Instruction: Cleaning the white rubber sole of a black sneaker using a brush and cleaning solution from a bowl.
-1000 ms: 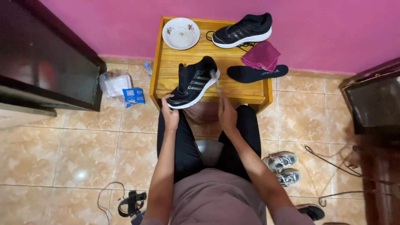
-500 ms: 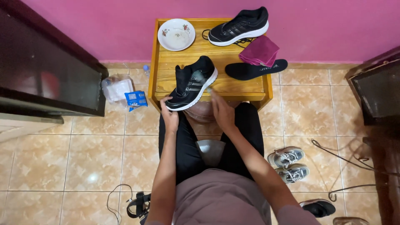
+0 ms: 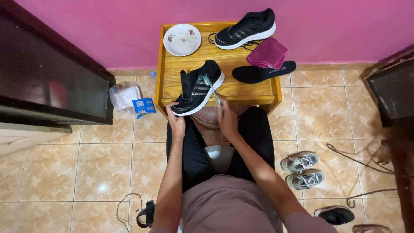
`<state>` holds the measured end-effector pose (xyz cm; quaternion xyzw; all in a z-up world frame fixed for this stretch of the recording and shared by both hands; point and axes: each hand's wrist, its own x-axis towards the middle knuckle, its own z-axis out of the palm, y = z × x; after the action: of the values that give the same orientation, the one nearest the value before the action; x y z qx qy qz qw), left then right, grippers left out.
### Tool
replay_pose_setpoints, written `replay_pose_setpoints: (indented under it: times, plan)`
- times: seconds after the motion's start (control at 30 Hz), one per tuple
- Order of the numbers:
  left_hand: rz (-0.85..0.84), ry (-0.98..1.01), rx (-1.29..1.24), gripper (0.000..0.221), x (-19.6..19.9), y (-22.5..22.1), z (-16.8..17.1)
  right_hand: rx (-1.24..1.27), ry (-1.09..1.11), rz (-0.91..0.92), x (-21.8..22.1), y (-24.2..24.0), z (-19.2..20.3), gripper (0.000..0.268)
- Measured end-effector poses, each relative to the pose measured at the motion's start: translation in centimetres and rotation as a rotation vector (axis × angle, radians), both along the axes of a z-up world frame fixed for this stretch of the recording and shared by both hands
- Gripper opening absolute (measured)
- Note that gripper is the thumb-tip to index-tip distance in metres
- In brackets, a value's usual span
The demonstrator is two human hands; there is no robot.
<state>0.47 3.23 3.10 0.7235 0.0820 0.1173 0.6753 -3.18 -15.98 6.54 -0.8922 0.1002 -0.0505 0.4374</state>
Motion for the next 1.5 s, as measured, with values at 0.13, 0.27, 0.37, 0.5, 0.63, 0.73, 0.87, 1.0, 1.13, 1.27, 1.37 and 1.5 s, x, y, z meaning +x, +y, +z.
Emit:
replay_pose_setpoints:
  times: [0.13,0.27,0.37,0.5,0.63,0.73,0.87,1.0,1.13,1.27,1.37,1.5]
  plan:
    - [0.003,-0.015,0.017,0.066,0.3,1.2,1.0,0.076,-0.141,-0.261,1.9,-3.7,-6.2,0.03]
    - [0.013,-0.059,0.0,0.061,1.0,3.3,1.5,0.395,0.014,-0.227,-0.1,-4.4,-4.2,0.035]
    - [-0.078,-0.019,-0.082,0.057,2.0,5.9,1.9,0.781,0.104,-0.202,-0.4,-4.6,-4.5,0.054]
    - [-0.347,0.085,-0.333,0.061,1.0,7.5,5.9,1.533,0.396,-0.118,-1.3,-4.9,2.9,0.093]
    - [-0.448,0.093,-0.37,0.059,1.0,7.8,7.9,1.708,0.551,-0.004,-2.3,-4.5,5.4,0.08]
    - [-0.478,0.134,-0.382,0.059,1.6,7.8,8.1,1.727,0.603,0.125,-2.7,-4.4,3.3,0.065]
    - [-0.455,0.097,-0.429,0.056,3.4,7.3,8.3,1.82,0.552,0.132,-2.6,-4.8,1.5,0.061]
    - [-0.333,0.058,-0.57,0.059,5.1,6.4,7.2,1.795,0.476,0.192,-2.0,-5.1,0.4,0.052]
    - [-0.224,0.057,-0.759,0.044,5.0,2.8,7.7,1.724,0.384,0.224,-1.4,-4.4,-0.4,0.035]
    - [-0.206,0.078,-0.956,0.035,5.3,-0.2,4.3,1.638,0.25,0.238,-1.7,-3.6,-0.9,0.012]
    - [-0.291,0.081,-0.804,0.053,3.2,-2.4,4.7,1.543,0.155,0.266,-2.7,-2.1,1.0,0.008]
    - [-0.378,0.125,-0.788,0.059,2.5,-3.0,5.7,1.336,0.114,0.234,-4.3,-0.8,6.4,0.037]
